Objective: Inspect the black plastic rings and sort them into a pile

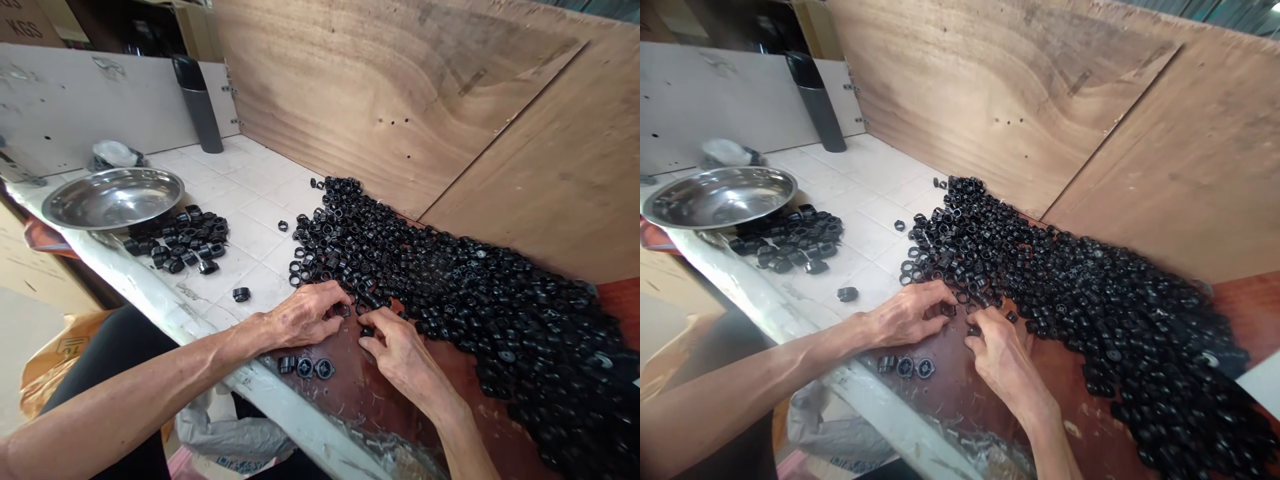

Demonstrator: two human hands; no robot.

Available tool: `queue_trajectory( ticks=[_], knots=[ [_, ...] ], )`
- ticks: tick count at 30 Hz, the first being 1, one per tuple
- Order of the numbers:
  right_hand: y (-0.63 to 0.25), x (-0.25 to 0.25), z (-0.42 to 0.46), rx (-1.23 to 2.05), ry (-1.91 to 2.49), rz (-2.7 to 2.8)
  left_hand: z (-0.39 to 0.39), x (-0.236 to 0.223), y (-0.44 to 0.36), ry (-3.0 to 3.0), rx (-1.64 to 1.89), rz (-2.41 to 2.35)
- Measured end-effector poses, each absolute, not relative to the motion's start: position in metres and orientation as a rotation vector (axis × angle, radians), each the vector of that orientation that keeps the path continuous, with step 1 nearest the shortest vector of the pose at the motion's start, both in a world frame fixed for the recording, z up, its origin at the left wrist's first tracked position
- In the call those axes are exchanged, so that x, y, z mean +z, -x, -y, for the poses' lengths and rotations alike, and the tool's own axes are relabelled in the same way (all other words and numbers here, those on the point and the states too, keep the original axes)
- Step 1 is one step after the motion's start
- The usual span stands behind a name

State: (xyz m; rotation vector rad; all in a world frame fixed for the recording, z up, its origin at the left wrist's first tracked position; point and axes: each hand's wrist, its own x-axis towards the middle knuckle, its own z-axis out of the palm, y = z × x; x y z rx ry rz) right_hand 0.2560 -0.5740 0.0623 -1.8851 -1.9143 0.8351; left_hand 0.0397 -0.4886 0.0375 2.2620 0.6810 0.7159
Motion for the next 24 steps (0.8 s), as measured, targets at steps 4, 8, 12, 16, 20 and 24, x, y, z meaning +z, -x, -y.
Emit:
queue_trajectory(
  ticks=[4, 8, 12, 16, 20, 24],
  knots=[
    [-0.249, 0.064, 0.571, 0.949, 1.806, 1.612, 0.491, 0.044, -0.043, -1.934, 0.698, -0.767],
    [-0.241, 0.067, 0.57, 0.915, 1.616, 1.501, 0.491, 0.05, -0.045, -1.525, 0.61, -0.74],
    [-0.238, 0.068, 0.571, 0.838, 1.581, 1.402, 0.492, 0.05, -0.045, -1.313, 0.613, -0.629],
    [-0.237, 0.071, 0.573, 0.773, 1.583, 1.452, 0.494, 0.048, -0.046, -1.186, 0.64, -0.581],
    [-0.236, 0.068, 0.573, 0.607, 1.564, 1.607, 0.495, 0.047, -0.046, -1.185, 0.656, -0.577],
    [-0.236, 0.059, 0.574, 0.491, 1.617, 1.59, 0.495, 0.047, -0.045, -1.245, 0.68, -0.547]
  ],
)
